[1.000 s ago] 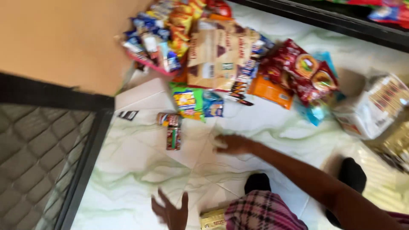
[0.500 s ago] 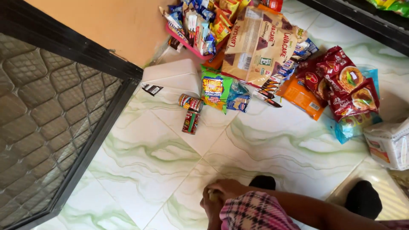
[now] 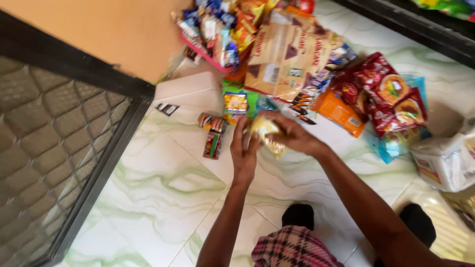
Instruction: The recorder is organizing and stocking various food items, snacks, and canned goods on shelves and from a pile on the floor.
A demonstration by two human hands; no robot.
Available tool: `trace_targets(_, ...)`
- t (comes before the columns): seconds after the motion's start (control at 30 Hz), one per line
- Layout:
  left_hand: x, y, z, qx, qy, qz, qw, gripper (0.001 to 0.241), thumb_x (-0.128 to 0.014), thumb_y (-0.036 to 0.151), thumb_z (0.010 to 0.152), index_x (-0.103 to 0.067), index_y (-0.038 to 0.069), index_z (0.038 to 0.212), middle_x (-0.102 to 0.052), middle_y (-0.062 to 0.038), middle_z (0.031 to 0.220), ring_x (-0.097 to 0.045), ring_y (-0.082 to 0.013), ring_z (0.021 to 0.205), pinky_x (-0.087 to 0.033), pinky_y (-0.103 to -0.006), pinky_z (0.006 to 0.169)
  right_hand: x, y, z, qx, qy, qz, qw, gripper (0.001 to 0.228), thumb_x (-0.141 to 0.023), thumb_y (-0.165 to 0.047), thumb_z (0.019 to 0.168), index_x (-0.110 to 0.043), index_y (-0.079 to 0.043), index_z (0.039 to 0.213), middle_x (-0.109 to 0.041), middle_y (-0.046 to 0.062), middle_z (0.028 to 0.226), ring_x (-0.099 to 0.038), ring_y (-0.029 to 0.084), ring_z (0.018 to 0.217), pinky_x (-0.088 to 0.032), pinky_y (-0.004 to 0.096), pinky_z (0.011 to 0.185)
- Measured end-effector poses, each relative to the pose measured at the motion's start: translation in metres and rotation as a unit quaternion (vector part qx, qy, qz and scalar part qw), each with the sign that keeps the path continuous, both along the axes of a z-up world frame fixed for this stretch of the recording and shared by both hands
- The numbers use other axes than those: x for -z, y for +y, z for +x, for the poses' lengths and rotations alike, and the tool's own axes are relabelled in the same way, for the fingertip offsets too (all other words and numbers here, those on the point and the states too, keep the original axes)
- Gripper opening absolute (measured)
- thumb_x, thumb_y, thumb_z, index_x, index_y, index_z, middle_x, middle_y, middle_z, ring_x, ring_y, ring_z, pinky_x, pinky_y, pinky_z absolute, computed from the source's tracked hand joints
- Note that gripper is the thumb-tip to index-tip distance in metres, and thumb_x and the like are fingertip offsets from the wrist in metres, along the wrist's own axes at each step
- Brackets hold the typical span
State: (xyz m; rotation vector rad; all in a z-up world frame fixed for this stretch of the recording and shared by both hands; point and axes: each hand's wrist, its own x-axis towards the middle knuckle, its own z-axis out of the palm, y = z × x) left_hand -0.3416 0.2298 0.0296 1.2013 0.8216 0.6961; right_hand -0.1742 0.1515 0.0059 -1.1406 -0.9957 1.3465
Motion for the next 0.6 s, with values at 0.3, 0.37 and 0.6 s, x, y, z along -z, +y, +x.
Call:
trace_targets(0.3, -0.03, 0.035, 0.087, 0.027, 0.011, 0.426, 0.904, 0.052, -0.066, -0.001, 0.095, -0.057, 0.009, 0.145, -0.05, -0.013, 0.154, -0.046, -0.0309, 0.149, -0.036, -0.0461, 0.126, -0.014, -0.147, 0.166, 0.511, -0.135, 0.08, 0.845, 0.066, -0.068, 0.005, 0.103, -0.039, -0.006, 0.161, -0.06, 0.006, 0.144, -0.061, 0.015, 0.125, -0.055, 0.031, 0.106)
trace_targets(0.37, -0.033, 0.048, 0.082, 0.007, 0.038, 0.444, 0.895, 0.053, -0.066, -0.003, 0.092, -0.057, 0.009, 0.143, -0.046, -0.016, 0.156, -0.041, -0.0352, 0.15, -0.034, -0.0469, 0.126, 0.021, -0.222, 0.207, 0.606, -0.162, 0.058, 0.777, 0.068, -0.07, 0.007, 0.106, -0.038, -0.008, 0.164, -0.065, 0.007, 0.14, -0.067, 0.015, 0.119, -0.061, 0.03, 0.101)
trace_targets(0.6, -0.012, 0.046, 0.083, 0.013, 0.155, 0.519, 0.84, 0.052, -0.069, 0.001, 0.086, -0.062, 0.008, 0.136, -0.043, -0.017, 0.154, -0.032, -0.0414, 0.149, -0.028, -0.0554, 0.124, 0.105, -0.38, 0.263, 0.735, -0.196, -0.028, 0.649, 0.067, -0.07, 0.015, 0.099, -0.045, 0.001, 0.16, -0.064, 0.017, 0.142, -0.072, 0.023, 0.112, -0.065, 0.032, 0.092)
